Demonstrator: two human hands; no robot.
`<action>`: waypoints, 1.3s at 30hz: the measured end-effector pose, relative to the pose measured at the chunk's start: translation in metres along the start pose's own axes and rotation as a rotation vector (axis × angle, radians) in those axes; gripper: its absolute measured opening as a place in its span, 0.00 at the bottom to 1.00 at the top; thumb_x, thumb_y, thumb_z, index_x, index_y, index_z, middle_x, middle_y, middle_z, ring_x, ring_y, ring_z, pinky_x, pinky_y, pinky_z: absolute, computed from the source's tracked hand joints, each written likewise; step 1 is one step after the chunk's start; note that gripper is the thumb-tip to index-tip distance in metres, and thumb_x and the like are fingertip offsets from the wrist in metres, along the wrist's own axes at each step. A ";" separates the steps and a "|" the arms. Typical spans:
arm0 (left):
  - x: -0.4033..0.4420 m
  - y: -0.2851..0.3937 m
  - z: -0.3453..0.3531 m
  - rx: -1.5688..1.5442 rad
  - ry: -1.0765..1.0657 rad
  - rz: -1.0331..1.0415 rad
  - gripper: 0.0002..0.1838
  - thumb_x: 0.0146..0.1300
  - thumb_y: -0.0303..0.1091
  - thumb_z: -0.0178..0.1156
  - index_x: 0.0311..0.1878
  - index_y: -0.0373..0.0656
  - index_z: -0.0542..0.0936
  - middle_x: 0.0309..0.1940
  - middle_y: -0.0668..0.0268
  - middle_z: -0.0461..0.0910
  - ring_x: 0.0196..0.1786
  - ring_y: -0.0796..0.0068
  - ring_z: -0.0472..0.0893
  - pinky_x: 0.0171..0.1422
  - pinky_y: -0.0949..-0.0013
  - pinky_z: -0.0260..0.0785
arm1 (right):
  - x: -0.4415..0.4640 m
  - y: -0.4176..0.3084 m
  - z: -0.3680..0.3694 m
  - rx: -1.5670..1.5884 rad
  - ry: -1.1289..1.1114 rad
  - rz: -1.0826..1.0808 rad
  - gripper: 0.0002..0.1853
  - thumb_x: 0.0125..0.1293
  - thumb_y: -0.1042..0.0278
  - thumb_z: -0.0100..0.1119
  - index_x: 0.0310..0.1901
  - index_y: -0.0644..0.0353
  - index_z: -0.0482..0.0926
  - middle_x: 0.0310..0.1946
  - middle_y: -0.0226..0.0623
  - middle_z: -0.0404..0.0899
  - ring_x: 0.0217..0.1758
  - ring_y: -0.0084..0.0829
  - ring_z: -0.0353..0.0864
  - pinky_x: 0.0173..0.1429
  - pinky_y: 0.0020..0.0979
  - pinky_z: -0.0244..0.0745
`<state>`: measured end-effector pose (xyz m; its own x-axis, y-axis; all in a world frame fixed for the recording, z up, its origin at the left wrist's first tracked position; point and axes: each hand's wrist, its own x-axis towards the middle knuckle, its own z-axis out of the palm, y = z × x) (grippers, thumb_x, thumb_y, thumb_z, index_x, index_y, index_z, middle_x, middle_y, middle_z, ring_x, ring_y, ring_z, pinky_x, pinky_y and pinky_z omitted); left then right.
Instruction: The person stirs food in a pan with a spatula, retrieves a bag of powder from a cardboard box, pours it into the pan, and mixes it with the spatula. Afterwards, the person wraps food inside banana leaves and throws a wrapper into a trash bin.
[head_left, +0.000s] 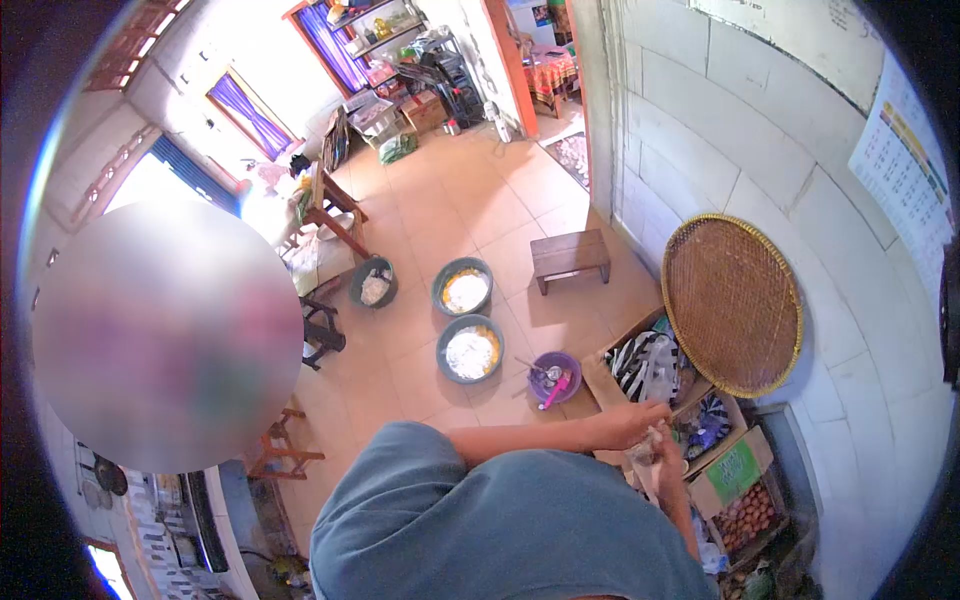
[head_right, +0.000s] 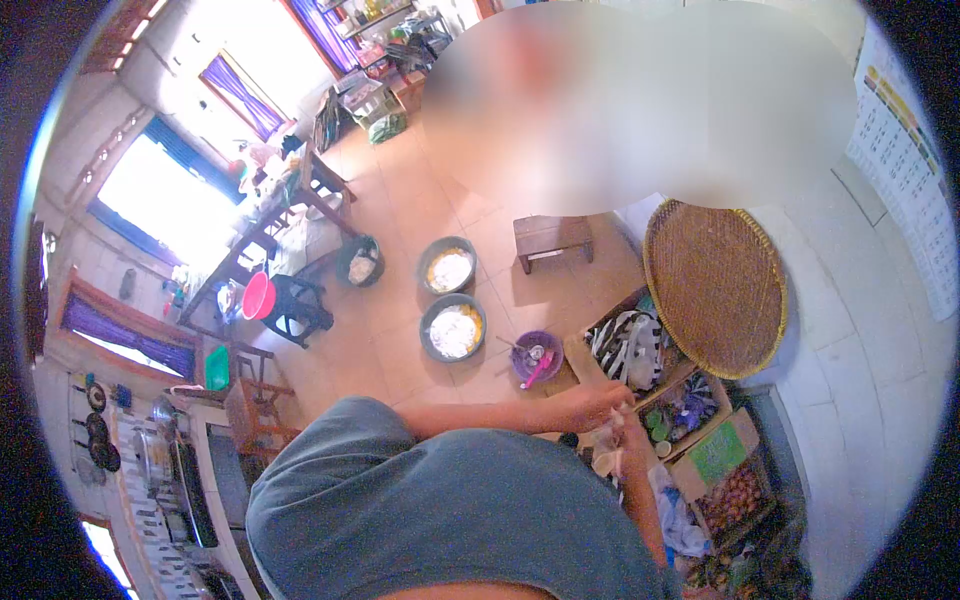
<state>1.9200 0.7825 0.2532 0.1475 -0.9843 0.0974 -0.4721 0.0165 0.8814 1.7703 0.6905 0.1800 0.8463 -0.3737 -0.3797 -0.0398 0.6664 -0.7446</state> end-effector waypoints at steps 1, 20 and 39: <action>0.003 -0.005 0.001 0.085 0.008 0.108 0.15 0.53 0.25 0.53 0.46 0.42 0.68 0.39 0.54 0.69 0.44 0.50 0.73 0.46 0.56 0.68 | 0.003 -0.002 -0.011 0.033 -0.006 0.023 0.18 0.63 0.61 0.47 0.52 0.61 0.70 0.47 0.33 0.75 0.49 0.29 0.76 0.55 0.32 0.69; -0.106 -0.122 -0.076 0.402 -0.025 -0.764 0.13 0.50 0.36 0.60 0.36 0.39 0.77 0.32 0.53 0.80 0.39 0.53 0.80 0.40 0.54 0.72 | 0.115 -0.004 -0.214 -1.345 0.611 -0.662 0.16 0.56 0.69 0.55 0.46 0.64 0.74 0.43 0.45 0.75 0.48 0.40 0.74 0.52 0.35 0.67; -0.872 -0.176 0.031 -0.470 1.071 -1.867 0.12 0.53 0.37 0.63 0.32 0.36 0.80 0.26 0.58 0.80 0.29 0.68 0.80 0.34 0.66 0.72 | 0.219 0.366 0.260 -1.522 -0.311 0.002 0.42 0.55 0.70 0.57 0.68 0.67 0.44 0.67 0.56 0.52 0.70 0.47 0.52 0.71 0.36 0.49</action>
<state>1.8477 1.6327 -0.0012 0.4151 0.5147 -0.7502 0.8972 -0.3685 0.2436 2.0790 1.0200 -0.0328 0.9108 -0.1009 -0.4003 -0.3606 -0.6663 -0.6526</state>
